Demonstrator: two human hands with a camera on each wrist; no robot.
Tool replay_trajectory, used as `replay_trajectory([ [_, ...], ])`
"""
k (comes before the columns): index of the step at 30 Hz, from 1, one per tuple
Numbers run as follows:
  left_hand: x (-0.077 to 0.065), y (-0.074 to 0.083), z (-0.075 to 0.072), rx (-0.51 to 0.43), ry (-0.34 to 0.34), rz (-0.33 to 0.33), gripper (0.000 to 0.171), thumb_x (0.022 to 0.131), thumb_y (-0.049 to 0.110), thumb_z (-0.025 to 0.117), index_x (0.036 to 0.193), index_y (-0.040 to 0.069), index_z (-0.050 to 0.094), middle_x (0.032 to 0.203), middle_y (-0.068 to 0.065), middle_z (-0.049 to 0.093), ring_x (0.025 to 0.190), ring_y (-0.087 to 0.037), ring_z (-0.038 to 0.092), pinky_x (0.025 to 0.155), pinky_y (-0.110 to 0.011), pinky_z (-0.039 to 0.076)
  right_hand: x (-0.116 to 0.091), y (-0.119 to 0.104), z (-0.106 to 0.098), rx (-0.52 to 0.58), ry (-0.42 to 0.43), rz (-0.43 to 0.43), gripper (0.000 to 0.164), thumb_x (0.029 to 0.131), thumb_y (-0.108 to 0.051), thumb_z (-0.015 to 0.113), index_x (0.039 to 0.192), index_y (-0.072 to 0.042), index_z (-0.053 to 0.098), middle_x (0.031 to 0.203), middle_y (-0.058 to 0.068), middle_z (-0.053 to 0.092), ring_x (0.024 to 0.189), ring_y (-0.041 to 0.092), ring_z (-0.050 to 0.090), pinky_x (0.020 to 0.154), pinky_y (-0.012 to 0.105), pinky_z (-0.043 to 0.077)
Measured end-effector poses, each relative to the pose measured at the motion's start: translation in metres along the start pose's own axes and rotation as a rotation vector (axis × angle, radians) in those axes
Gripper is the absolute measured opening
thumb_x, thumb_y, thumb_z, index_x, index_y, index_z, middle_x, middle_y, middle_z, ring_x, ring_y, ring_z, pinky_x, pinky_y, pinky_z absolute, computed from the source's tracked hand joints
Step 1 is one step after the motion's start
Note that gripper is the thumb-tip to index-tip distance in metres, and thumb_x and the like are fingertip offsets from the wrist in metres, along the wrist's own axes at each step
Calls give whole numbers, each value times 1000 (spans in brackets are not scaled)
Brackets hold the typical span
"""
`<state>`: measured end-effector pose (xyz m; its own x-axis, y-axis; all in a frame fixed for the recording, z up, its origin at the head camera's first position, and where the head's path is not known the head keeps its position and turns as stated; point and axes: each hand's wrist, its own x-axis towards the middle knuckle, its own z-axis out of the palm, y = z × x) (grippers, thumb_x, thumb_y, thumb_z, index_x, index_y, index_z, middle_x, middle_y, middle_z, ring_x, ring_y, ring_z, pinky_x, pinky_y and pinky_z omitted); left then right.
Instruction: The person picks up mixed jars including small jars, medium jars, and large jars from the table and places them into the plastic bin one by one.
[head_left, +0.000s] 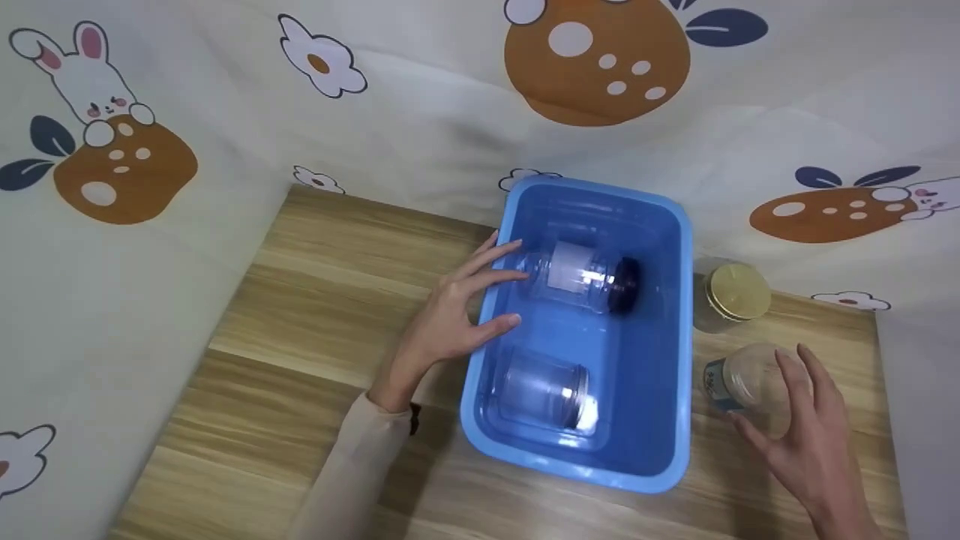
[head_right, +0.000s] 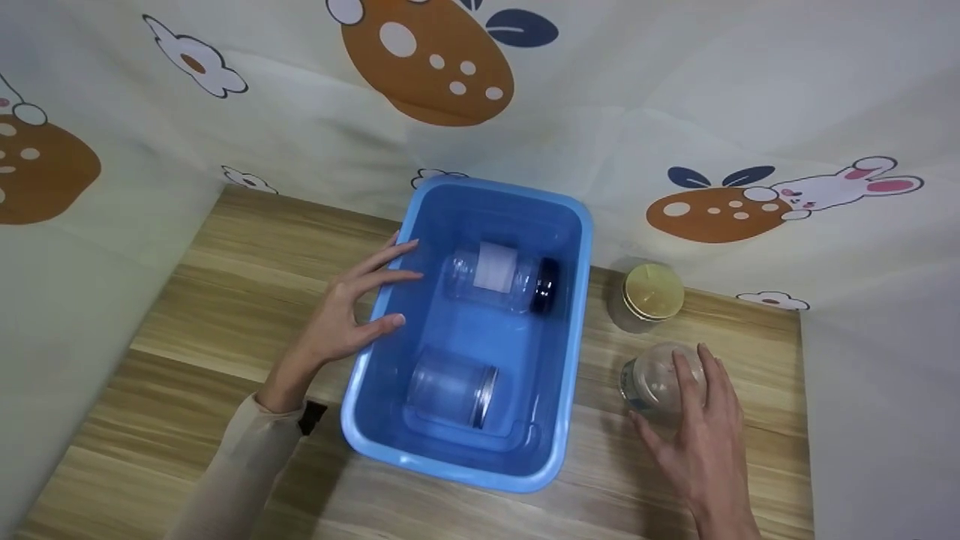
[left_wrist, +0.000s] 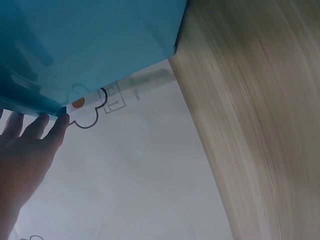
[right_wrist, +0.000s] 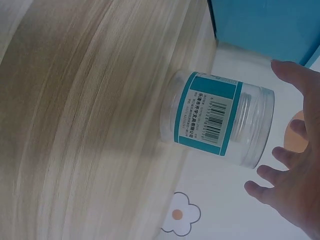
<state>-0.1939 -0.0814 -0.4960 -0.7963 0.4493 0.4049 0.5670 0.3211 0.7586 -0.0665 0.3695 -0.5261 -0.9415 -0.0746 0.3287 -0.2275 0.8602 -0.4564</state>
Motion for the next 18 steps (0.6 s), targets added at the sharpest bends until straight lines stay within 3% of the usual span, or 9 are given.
replay_trajectory([
  [1,0,0,0,-7,-1,0,56,90,60,61,128,19,68,154,3,43,149,-30,22,112,-56,30,0,1,0,1,1,5,103,57,-16,88,149,-8,42,154,28,32,127,62,35,102,74,27],
  [4,-1,-1,0,-19,-6,-6,58,89,61,62,130,20,67,155,5,41,150,-28,22,112,-55,30,1,3,1,2,4,23,106,54,-9,90,149,-8,42,154,27,31,128,62,35,101,74,27],
  [13,-7,-4,2,-75,-18,-64,62,90,62,61,135,19,63,162,8,27,148,-19,25,112,-54,31,0,5,7,34,-27,132,109,58,-8,93,152,-12,39,157,24,28,134,56,32,99,76,27],
  [18,-5,-6,5,-122,-6,-41,63,90,59,63,137,17,61,163,3,26,147,-20,28,112,-55,31,1,7,6,26,-46,180,109,60,-7,92,154,-12,36,158,22,25,137,54,30,94,77,30],
])
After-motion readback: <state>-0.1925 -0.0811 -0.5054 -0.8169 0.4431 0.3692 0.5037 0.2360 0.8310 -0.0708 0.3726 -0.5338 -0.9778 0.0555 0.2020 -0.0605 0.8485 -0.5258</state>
